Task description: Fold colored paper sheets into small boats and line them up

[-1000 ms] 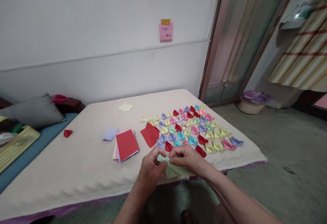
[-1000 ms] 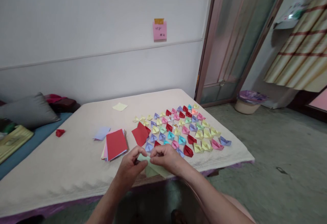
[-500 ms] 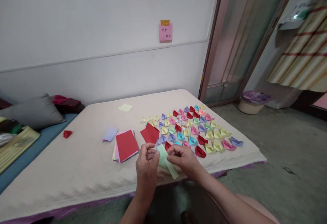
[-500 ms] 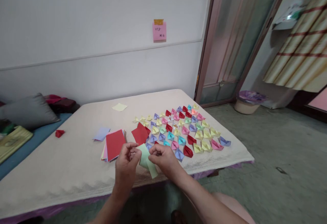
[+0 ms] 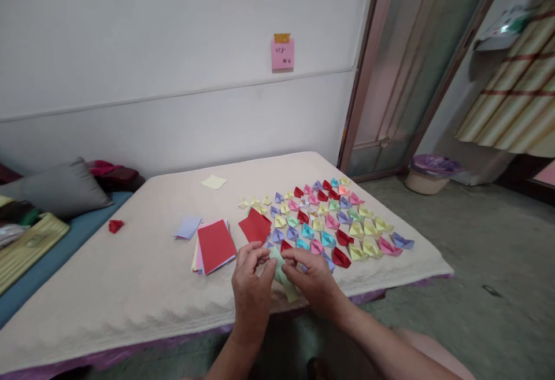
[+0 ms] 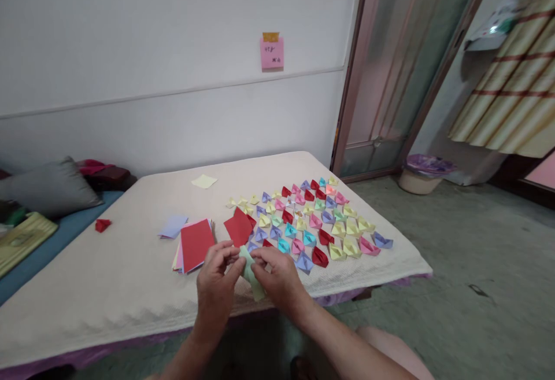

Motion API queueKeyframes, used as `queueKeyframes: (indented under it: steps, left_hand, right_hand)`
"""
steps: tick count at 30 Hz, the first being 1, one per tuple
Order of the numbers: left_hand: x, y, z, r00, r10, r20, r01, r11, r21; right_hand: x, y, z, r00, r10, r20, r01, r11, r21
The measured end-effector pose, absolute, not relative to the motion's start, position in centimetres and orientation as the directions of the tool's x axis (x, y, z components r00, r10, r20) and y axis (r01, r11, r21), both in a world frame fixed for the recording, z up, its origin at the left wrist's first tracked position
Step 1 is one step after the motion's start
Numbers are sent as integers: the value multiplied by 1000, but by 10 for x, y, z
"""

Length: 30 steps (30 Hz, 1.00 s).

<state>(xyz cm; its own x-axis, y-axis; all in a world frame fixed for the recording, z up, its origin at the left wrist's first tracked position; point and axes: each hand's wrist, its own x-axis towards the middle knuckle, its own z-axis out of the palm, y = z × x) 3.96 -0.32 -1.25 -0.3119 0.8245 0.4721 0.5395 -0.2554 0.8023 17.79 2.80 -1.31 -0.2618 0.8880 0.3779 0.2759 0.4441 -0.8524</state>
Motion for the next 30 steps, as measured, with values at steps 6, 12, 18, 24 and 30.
queueKeyframes:
  steps: [6,12,18,24,30]
  left_hand:
    - [42,-5,-12,-269,763,588,650,-307,695]
    - [42,-7,-13,-143,691,709,777,-365,513]
    - [41,-6,-23,12,579,815,876,-399,270]
    - [46,-8,-18,-12,571,821,874,-393,286]
    - [46,-11,-3,-129,793,595,646,-388,657]
  right_hand:
    - [176,27,-19,-253,842,476,331,538,-776]
    - [172,20,-19,-251,854,456,326,518,-791]
    - [171,17,-18,-239,878,414,303,473,-828]
    - [171,16,-16,-212,888,408,327,458,-827]
    - [173,21,-20,-204,869,450,318,494,-809]
